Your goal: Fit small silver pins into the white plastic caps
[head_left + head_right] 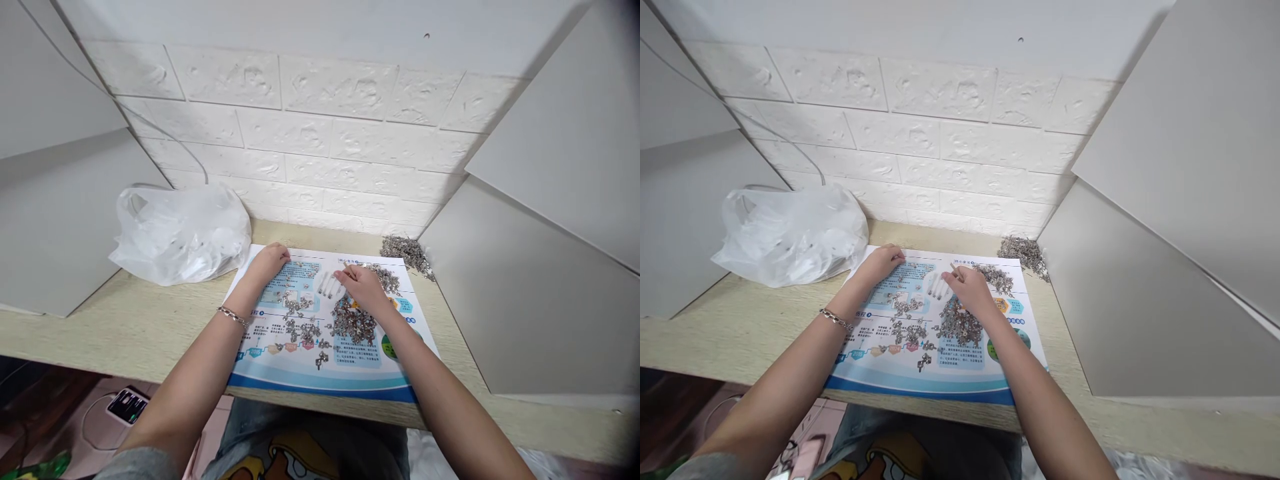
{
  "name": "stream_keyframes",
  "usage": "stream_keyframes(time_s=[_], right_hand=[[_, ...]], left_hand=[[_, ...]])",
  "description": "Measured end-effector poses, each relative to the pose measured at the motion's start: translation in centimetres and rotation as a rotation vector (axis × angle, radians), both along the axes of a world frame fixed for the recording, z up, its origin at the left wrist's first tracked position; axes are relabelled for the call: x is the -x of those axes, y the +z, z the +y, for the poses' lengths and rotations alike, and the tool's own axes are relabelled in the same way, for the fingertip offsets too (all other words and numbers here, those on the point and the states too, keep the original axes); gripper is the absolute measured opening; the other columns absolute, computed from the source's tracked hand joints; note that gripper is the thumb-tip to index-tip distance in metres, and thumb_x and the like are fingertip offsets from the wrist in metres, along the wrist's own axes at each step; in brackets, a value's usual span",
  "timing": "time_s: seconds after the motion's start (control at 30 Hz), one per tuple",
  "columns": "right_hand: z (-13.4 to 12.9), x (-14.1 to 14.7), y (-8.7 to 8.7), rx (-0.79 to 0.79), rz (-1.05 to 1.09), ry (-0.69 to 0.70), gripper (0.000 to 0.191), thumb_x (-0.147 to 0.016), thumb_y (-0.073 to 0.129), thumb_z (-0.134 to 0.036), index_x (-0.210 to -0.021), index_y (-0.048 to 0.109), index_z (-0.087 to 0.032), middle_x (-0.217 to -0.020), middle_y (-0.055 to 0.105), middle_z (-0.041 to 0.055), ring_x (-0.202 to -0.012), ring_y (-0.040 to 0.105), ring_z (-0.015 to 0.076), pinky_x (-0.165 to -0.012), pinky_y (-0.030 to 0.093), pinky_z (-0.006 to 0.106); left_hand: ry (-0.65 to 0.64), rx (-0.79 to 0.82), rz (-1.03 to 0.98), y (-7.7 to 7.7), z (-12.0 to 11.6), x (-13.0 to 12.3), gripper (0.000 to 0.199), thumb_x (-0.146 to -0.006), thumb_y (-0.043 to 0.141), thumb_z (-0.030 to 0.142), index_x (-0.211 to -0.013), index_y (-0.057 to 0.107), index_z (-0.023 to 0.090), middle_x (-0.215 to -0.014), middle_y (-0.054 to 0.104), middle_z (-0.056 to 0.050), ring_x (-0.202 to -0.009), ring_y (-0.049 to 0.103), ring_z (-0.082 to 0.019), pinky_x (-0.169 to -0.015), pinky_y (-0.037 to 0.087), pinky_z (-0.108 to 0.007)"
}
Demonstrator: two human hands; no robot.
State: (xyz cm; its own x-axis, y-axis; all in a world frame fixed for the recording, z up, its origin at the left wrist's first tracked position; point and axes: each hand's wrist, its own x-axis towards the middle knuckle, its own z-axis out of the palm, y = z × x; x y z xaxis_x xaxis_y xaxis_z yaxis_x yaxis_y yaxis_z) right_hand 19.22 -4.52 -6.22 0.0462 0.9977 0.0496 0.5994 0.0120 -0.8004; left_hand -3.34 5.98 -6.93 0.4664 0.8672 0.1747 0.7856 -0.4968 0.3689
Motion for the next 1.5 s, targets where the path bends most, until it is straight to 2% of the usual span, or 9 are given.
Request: stream_keyframes(time_s=[0.37, 0.57, 0.63, 0.73, 0.8, 0.97, 1.13, 1.3, 1.5], right_hand=[[0.0, 0.0, -0.1, 0.001, 0.059, 0.000, 0.039, -0.073, 0.046, -0.051, -0.058, 0.032, -0.019, -0.051, 0.032, -0.0040, -0.049, 0.030, 0.0097, -0.049, 0.024, 0.023], [0.1, 0.0, -0.1, 0.038, 0.128, -0.007, 0.040, -0.073, 0.047, -0.052, -0.058, 0.031, -0.019, -0.052, 0.029, -0.0046, -0.048, 0.027, 0.0087, -0.047, 0.023, 0.022], [0.1, -0.1, -0.1, 0.054, 0.172, -0.019, 0.041, -0.073, 0.047, -0.053, -0.059, 0.031, -0.019, -0.051, 0.027, -0.0050, -0.046, 0.026, 0.0083, -0.045, 0.022, 0.022], [0.3, -0.1, -0.2, 0.082, 0.259, -0.033, 0.040, -0.072, 0.049, -0.053, -0.059, 0.034, -0.019, -0.049, 0.031, -0.0051, -0.044, 0.029, 0.0080, -0.044, 0.023, 0.022], [0.4, -0.3, -0.3, 0.124, 0.329, -0.060, 0.041, -0.071, 0.050, -0.054, -0.057, 0.034, -0.019, -0.046, 0.032, -0.0050, -0.042, 0.031, 0.0082, -0.043, 0.025, 0.022], [0.6, -0.7, -0.4, 0.199, 0.487, -0.107, 0.041, -0.067, 0.054, -0.055, -0.059, 0.039, -0.018, -0.047, 0.037, -0.0041, -0.039, 0.033, 0.0081, -0.041, 0.026, 0.023], [0.4, -0.6, -0.4, 0.243, 0.569, -0.049, 0.041, -0.066, 0.058, -0.053, -0.058, 0.038, -0.018, -0.045, 0.034, -0.0053, -0.037, 0.029, 0.0065, -0.039, 0.023, 0.023], [0.3, -0.2, -0.6, 0.261, 0.599, -0.003, 0.039, -0.068, 0.057, -0.054, -0.064, 0.042, -0.018, -0.046, 0.034, -0.0054, -0.038, 0.029, 0.0062, -0.039, 0.021, 0.023], [0.0, -0.1, 0.0, 0.290, 0.592, 0.002, 0.039, -0.068, 0.057, -0.054, -0.064, 0.041, -0.018, -0.046, 0.033, -0.0060, -0.038, 0.028, 0.0058, -0.038, 0.022, 0.022]], left_hand=[[0.015, 0.008, -0.023, -0.5, 0.2, -0.2, 0.012, -0.075, 0.043, 0.016, -0.072, 0.055, 0.015, -0.086, 0.055, -0.007, -0.086, 0.051, -0.019, -0.082, 0.040, -0.030], [0.057, 0.081, -0.050, -0.4, 0.1, 0.0, 0.012, -0.076, 0.045, 0.020, -0.075, 0.056, 0.016, -0.075, 0.059, -0.006, -0.075, 0.054, -0.020, -0.072, 0.042, -0.030], [0.077, 0.112, -0.073, -0.3, 0.1, 0.0, 0.015, -0.077, 0.045, 0.021, -0.081, 0.058, 0.015, -0.075, 0.061, -0.006, -0.074, 0.055, -0.020, -0.070, 0.042, -0.031], [0.083, 0.131, -0.120, 0.3, -0.4, -0.6, 0.023, -0.080, 0.044, 0.021, -0.095, 0.060, 0.015, -0.089, 0.063, -0.007, -0.085, 0.056, -0.019, -0.077, 0.041, -0.030], [0.054, 0.175, -0.200, 1.2, -1.3, -1.6, 0.025, -0.082, 0.043, 0.025, -0.096, 0.062, 0.017, -0.093, 0.063, -0.005, -0.086, 0.056, -0.016, -0.078, 0.041, -0.027], [-0.020, 0.447, -0.614, 3.4, -4.7, -4.9, 0.023, -0.077, 0.051, 0.032, -0.084, 0.064, 0.015, -0.072, 0.061, -0.003, -0.062, 0.052, -0.011, -0.059, 0.042, -0.023], [-0.113, 0.476, -0.786, 3.0, -6.0, -5.7, 0.016, -0.073, 0.056, 0.028, -0.079, 0.059, 0.013, -0.066, 0.056, -0.001, -0.059, 0.048, -0.009, -0.058, 0.041, -0.022], [-0.107, 0.387, -0.674, 2.6, -6.0, -5.4, 0.027, -0.077, 0.051, 0.026, -0.101, 0.059, 0.016, -0.079, 0.062, -0.004, -0.068, 0.052, -0.011, -0.065, 0.042, -0.025], [-0.124, 0.350, -0.607, 2.7, -6.3, -5.4, 0.019, -0.077, 0.052, 0.031, -0.083, 0.064, 0.017, -0.077, 0.064, -0.003, -0.063, 0.052, -0.011, -0.057, 0.039, -0.023]])
